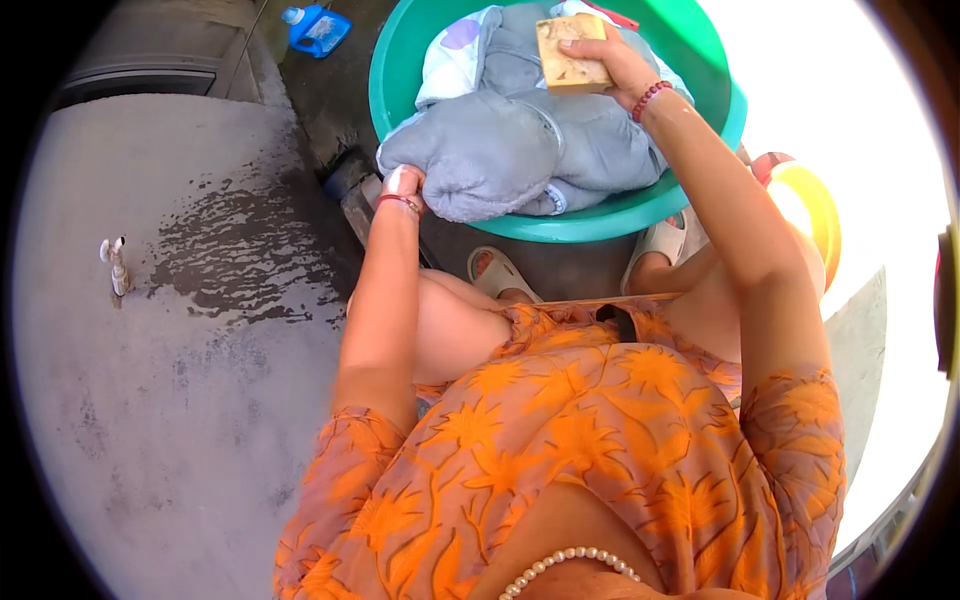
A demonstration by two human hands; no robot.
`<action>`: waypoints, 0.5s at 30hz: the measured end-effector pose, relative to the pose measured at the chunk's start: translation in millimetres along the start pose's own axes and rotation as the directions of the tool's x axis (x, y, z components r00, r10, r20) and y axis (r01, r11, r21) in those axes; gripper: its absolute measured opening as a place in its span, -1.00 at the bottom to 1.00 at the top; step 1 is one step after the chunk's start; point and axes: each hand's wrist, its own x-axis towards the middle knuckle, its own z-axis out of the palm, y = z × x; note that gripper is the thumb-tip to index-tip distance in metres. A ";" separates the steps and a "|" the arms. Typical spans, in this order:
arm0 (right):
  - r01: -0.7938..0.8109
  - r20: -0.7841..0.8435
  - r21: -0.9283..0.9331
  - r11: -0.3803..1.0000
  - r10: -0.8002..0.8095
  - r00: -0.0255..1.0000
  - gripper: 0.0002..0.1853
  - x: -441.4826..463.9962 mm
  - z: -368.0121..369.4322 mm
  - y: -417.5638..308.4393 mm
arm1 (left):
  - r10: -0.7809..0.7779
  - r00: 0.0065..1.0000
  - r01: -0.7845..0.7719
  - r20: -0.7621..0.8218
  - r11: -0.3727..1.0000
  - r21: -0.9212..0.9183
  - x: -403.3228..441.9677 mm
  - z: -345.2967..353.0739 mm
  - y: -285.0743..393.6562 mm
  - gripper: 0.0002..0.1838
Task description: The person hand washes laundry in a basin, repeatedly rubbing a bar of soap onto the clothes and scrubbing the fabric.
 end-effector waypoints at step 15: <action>-0.132 -0.274 -0.761 0.635 -0.131 0.953 -0.06 20.2 29.7 116.1 | 0.005 0.943 -0.114 0.334 0.944 0.309 -58.1 19.3 -58.0 -0.16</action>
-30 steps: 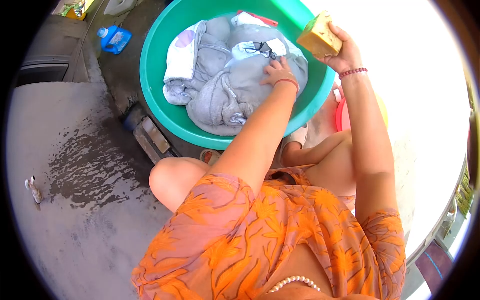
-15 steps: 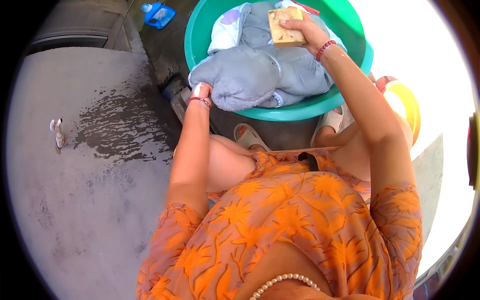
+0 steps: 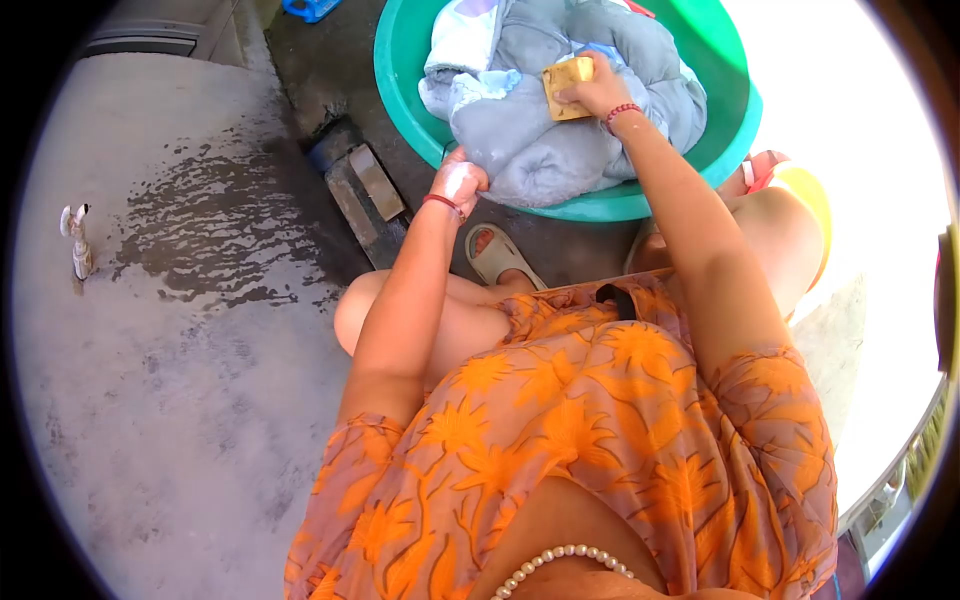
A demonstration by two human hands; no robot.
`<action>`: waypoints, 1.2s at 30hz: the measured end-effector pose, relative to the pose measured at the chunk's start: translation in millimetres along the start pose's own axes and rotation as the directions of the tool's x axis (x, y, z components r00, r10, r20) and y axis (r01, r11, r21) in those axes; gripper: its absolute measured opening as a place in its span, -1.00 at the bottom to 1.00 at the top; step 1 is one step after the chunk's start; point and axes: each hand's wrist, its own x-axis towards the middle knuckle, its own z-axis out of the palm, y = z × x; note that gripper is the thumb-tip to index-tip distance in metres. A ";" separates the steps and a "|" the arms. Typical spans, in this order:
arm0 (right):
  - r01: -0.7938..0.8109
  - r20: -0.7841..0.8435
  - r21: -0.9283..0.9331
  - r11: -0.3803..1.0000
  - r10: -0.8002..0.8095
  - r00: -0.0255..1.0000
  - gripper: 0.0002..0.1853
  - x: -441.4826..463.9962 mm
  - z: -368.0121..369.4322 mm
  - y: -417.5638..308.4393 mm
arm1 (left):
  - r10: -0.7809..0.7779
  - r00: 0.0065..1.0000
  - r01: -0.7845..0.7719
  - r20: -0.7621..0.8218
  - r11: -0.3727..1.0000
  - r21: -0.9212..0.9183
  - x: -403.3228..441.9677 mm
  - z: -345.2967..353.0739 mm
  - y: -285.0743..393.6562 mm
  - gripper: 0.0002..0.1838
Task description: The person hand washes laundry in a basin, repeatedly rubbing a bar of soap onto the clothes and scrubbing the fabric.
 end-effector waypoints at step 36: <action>-0.149 0.376 0.522 0.840 -0.070 0.924 -0.05 -25.4 -45.0 30.5 | 0.308 0.706 -0.583 0.638 0.764 0.276 16.5 100.4 19.0 -0.60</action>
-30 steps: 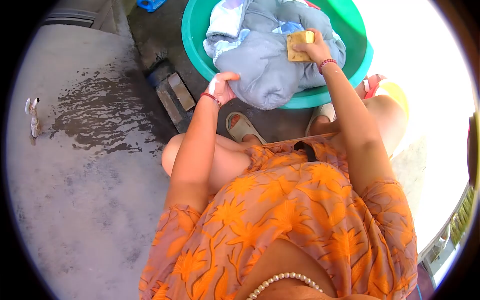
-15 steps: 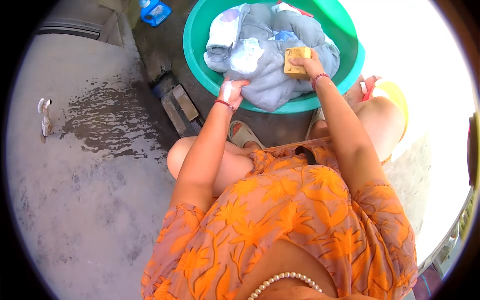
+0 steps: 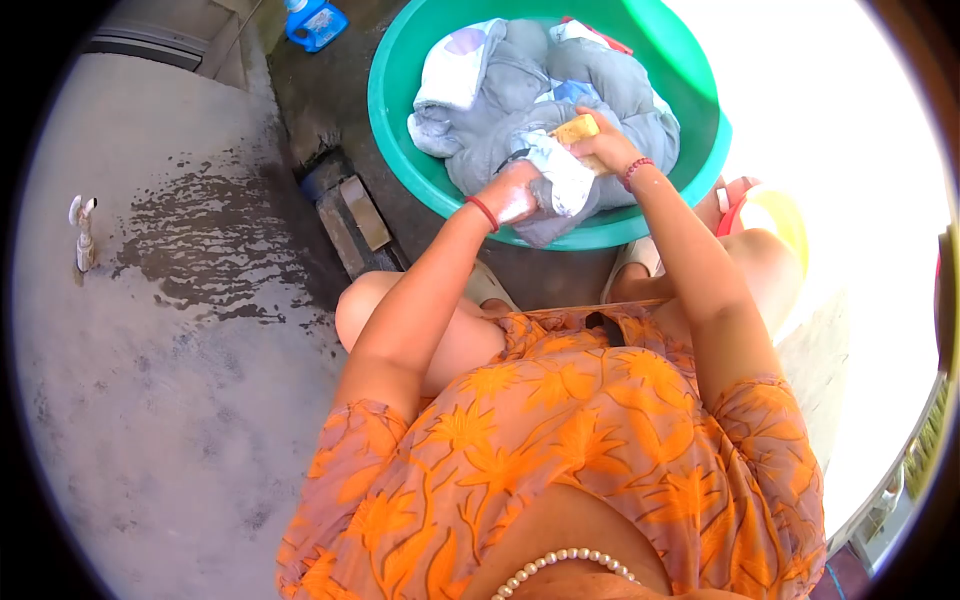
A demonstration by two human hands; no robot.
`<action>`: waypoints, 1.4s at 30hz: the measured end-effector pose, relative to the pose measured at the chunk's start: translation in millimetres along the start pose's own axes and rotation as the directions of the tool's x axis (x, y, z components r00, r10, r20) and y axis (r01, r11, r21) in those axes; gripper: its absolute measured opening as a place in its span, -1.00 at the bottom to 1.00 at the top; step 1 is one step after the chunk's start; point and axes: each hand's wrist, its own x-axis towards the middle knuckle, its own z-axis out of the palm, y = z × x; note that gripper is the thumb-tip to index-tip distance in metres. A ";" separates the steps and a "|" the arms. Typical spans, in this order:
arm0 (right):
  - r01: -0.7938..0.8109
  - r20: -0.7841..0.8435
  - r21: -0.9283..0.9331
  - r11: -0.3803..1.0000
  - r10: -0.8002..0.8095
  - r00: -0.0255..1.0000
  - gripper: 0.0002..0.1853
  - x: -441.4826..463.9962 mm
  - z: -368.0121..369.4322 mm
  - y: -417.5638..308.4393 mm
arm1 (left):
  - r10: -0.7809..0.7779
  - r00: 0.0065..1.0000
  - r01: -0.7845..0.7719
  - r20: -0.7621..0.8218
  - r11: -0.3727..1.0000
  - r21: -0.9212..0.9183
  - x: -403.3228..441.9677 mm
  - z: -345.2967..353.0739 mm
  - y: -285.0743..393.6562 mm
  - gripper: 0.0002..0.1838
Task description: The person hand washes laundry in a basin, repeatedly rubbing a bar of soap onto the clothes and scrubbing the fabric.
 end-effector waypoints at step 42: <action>0.043 -0.107 0.111 0.993 -0.031 0.994 -0.20 238.2 103.3 36.0 | -0.101 0.804 -0.479 -0.585 0.472 -0.740 -73.1 -239.6 72.9 -0.40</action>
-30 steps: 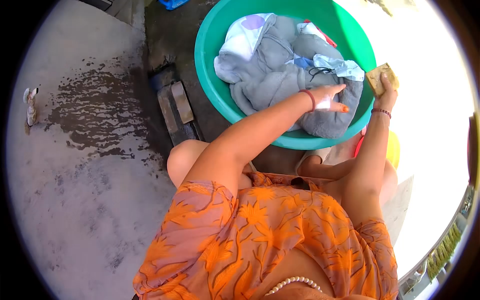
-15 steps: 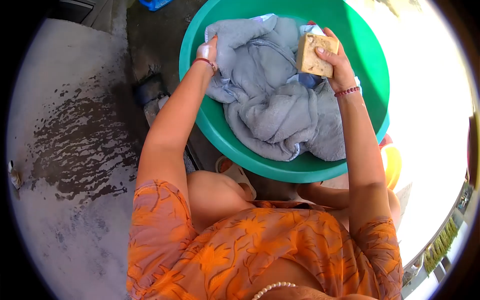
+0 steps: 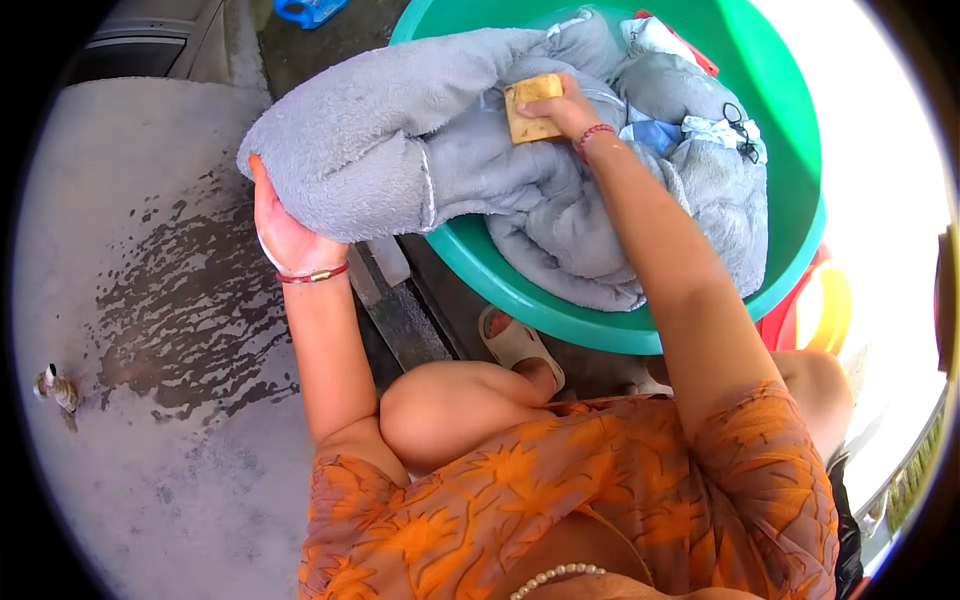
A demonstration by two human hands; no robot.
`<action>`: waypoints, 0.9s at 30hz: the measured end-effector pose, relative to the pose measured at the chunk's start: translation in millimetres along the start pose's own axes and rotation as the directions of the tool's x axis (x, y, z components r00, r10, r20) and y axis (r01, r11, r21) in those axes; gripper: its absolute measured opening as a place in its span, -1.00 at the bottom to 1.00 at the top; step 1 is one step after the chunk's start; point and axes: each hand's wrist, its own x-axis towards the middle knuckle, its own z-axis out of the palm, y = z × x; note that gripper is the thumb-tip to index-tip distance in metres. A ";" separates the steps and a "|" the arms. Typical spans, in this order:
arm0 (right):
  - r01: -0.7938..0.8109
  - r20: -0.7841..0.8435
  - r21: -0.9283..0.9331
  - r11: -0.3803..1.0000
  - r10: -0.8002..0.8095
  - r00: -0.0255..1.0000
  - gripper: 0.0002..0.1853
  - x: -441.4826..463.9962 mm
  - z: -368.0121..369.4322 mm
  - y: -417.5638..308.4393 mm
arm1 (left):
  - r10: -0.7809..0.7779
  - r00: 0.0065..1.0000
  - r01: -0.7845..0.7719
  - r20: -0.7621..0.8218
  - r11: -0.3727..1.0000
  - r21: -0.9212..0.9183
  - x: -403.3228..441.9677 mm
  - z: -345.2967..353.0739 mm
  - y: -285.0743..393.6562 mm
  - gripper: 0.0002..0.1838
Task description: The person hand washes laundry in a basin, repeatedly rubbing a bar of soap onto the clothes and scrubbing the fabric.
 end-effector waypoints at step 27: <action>0.383 0.360 -0.318 0.867 -0.264 0.895 -0.20 -165.4 102.9 -88.4 | 0.040 0.990 0.127 -0.138 0.215 0.968 -155.9 -73.9 -82.9 -0.80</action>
